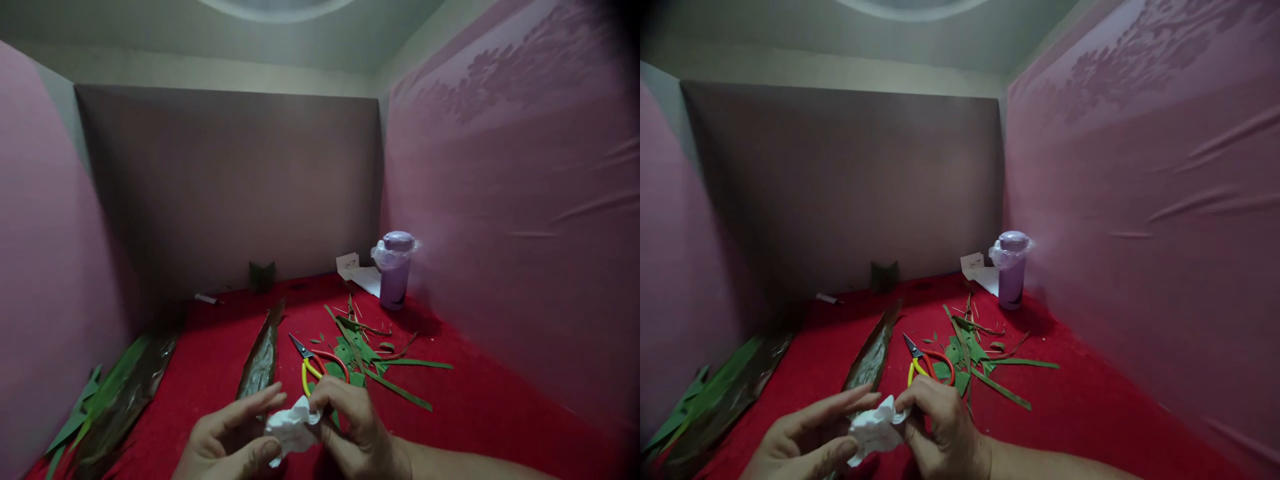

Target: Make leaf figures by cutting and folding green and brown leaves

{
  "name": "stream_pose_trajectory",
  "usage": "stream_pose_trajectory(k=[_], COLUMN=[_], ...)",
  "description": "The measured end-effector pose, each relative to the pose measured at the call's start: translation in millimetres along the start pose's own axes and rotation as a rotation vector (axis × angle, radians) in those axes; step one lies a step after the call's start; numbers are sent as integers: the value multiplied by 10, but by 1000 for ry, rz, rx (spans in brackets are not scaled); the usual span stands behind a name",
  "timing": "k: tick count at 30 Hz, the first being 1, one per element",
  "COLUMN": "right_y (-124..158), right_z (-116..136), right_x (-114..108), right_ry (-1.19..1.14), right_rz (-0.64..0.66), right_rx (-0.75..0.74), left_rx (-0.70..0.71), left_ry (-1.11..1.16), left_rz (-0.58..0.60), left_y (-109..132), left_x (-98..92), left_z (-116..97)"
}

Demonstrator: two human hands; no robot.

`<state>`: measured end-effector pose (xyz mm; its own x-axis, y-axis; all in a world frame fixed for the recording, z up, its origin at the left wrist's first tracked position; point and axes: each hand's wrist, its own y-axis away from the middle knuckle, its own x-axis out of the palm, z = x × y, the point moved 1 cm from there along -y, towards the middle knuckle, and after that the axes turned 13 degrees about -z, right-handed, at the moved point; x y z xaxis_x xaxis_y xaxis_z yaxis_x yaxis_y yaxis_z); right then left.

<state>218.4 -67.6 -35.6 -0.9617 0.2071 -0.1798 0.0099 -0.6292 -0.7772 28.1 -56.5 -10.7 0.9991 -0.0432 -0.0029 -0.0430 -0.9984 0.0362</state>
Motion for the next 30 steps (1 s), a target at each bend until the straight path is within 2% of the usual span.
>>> stream_pose_trajectory(k=[3,7,13,18,21,26,30], right_y=[45,97,116,90,94,126,138], right_z=[32,29,2,-1,-23,-11,10], right_x=[16,35,60,62,58,47,51], right_ry=[-7,-30,-27,-74,-102,-141,-109], right_rz=[13,-26,-43,-45,-71,-108,-75], right_rx=[-5,45,113,181,239,231,222], left_rx=[64,143,196,231,210,138,85], left_ry=[5,-26,-43,6,47,38,26], left_rz=[-32,31,2,81,84,-35,17], left_y=[2,-18,-25,-43,-53,-63,-48], left_x=[15,20,5,-35,-41,-29,-7], left_z=[13,23,11,58,95,91,84])
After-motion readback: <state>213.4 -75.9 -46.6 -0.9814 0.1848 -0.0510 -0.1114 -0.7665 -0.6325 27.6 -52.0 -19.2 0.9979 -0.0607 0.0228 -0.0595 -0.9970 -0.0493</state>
